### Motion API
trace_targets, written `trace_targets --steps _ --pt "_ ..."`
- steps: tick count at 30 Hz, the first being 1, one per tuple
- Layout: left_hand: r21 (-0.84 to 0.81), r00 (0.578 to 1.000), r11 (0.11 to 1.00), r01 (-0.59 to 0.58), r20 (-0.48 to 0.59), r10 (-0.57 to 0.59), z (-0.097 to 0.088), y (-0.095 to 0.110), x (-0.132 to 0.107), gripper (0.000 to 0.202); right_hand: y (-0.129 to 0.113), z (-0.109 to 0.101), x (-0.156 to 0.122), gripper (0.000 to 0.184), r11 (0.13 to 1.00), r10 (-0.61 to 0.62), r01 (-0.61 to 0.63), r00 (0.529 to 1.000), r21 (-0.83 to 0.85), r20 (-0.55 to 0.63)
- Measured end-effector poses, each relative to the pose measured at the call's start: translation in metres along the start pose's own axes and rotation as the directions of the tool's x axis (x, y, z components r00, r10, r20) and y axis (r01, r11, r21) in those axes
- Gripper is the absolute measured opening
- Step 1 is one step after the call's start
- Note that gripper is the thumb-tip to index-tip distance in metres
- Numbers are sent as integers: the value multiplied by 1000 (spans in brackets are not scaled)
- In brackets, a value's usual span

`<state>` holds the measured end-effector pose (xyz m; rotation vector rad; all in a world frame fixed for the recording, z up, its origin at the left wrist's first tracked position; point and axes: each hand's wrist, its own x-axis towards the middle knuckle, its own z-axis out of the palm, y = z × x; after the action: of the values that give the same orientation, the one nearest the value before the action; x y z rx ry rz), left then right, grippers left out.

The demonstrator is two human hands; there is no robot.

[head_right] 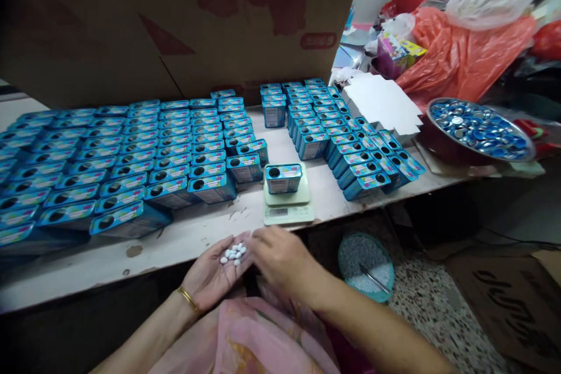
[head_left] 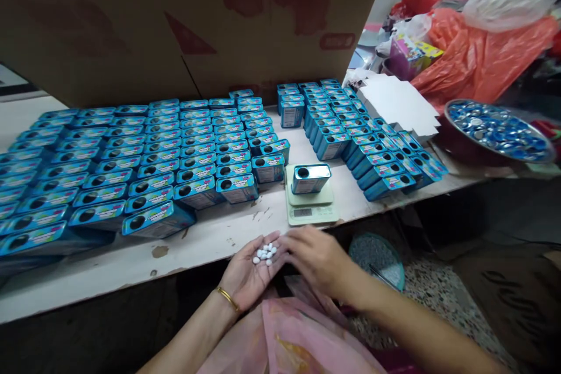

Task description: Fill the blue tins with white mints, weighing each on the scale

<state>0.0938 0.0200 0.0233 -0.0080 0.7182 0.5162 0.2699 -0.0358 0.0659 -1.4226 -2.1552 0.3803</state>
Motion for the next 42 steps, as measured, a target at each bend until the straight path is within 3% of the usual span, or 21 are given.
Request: trace_targets --steps 3,5,9,14,21,24,26,27,29,30,32,34,38,42 --pt "-12 996 997 82 33 -82 7 -12 5 25 -21 36 -3 39 992 44 -30 992 -120 115" --pt "9 992 994 113 51 -113 8 -17 7 29 -22 45 -5 38 986 61 -35 985 -161 159" --pt "59 986 989 136 89 -141 6 -19 8 36 -17 42 -11 30 992 28 3 971 -127 238" --pt "70 986 986 153 60 -158 3 -21 9 34 -13 41 -12 27 998 12 7 957 -64 289" --pt "28 982 983 184 -35 -183 -3 -23 9 19 -15 50 -9 24 999 -32 29 975 20 218" --pt "-15 986 988 156 -54 -157 -5 -22 10 15 -7 39 -12 23 995 -76 72 996 65 56" --pt "-5 987 991 131 -91 -131 -4 -18 10 15 10 23 -11 23 997 43 -28 975 71 -218" --pt "3 988 994 108 -113 -107 -3 -15 10 16 23 14 -9 26 988 150 -125 916 89 -373" --pt "3 989 999 41 -143 -41 3 -6 10 18 54 -3 0 39 936 350 -304 736 179 -580" --pt "-6 990 1000 -5 -142 4 6 -1 11 19 70 -9 7 48 921 390 -316 709 229 -587" --pt "-29 990 996 -86 -116 82 15 8 13 21 95 -16 22 57 905 410 -275 766 324 -494" --pt "-41 987 989 -143 -78 139 22 16 17 23 102 -19 38 54 891 386 -231 839 391 -384" --pt "-74 979 976 -204 -44 201 33 26 25 25 69 -22 54 41 965 202 -121 908 232 -366" --pt "-132 963 955 -267 -12 268 38 30 29 24 38 -27 55 43 1000 -29 30 972 -3 -232"
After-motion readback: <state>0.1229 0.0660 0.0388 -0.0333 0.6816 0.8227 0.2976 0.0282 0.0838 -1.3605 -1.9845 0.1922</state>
